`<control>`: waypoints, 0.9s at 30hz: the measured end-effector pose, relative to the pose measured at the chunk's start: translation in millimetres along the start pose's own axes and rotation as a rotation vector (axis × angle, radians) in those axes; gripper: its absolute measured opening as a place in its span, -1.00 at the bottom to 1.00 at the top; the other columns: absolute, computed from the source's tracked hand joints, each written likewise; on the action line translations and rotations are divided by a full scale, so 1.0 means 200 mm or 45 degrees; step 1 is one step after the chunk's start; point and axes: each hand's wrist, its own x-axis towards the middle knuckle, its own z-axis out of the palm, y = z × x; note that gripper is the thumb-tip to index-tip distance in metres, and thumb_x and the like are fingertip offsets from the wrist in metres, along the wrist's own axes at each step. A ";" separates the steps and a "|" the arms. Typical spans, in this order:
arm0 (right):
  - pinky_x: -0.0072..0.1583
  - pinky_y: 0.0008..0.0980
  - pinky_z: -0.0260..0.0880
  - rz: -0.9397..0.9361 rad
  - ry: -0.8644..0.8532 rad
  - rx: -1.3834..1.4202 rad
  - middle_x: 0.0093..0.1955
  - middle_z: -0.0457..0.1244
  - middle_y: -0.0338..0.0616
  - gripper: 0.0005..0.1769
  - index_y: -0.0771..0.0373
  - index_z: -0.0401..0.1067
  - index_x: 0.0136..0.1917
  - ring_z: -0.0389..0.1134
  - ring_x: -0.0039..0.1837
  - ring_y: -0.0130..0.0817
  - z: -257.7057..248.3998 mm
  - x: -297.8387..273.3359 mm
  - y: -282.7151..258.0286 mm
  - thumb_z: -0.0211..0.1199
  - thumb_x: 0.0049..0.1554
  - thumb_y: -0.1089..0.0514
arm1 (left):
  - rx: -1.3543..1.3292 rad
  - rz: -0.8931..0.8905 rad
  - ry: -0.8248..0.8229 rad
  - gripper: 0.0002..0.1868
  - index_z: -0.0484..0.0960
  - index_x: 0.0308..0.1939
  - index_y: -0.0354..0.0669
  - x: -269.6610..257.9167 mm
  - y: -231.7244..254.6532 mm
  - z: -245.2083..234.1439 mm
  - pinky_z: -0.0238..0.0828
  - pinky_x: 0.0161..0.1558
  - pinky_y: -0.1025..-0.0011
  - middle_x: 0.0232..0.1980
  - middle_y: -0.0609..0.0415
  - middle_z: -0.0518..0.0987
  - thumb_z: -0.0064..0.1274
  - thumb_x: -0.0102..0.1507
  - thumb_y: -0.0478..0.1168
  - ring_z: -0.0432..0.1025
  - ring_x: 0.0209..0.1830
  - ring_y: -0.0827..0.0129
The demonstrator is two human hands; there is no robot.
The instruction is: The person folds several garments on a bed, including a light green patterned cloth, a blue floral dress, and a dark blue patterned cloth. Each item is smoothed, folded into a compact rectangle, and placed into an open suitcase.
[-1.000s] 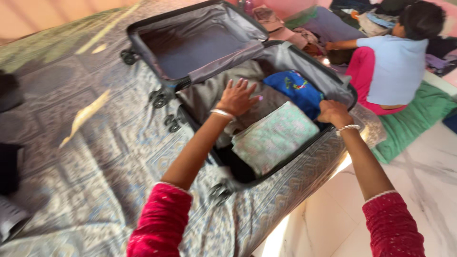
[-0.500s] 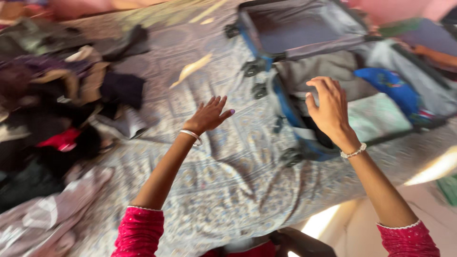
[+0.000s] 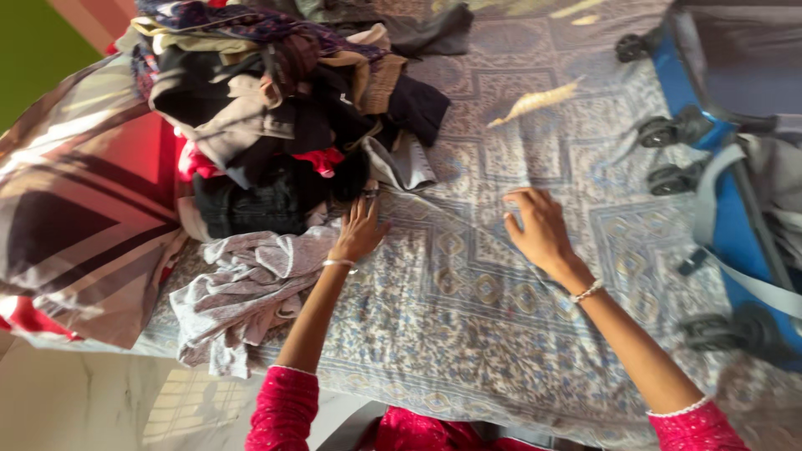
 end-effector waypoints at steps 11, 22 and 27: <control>0.35 -0.01 0.17 -0.367 -0.215 0.053 0.31 0.19 -0.02 -0.62 0.29 0.40 0.20 0.20 0.34 -0.05 0.53 0.48 -0.56 0.27 0.12 0.16 | 0.050 0.012 0.927 -0.47 0.42 0.35 -0.24 -0.11 -0.06 -0.35 -0.11 0.62 -0.07 0.57 -0.16 0.25 -0.01 0.28 -0.29 0.09 0.63 -0.02; 0.43 0.11 0.07 -0.708 0.186 -0.030 0.47 0.11 0.07 -0.57 0.27 0.35 0.35 0.11 0.49 0.00 0.76 1.74 -1.07 0.23 0.24 0.17 | 0.191 -0.219 0.973 -0.29 0.29 0.53 -0.20 -0.04 -0.50 -0.55 -0.28 0.60 -0.16 0.67 -0.14 0.03 -0.06 0.29 -0.10 -0.09 0.69 -0.03; 0.37 0.36 0.00 -0.722 0.434 -0.082 0.42 0.16 0.09 -0.71 0.19 0.51 0.09 0.16 0.40 0.06 1.04 2.14 -1.15 0.31 0.11 0.08 | 0.169 -0.245 1.013 -0.32 0.37 0.48 -0.15 -0.02 -0.55 -0.52 -0.22 0.60 -0.11 0.67 -0.08 0.08 -0.05 0.26 -0.09 -0.03 0.68 0.02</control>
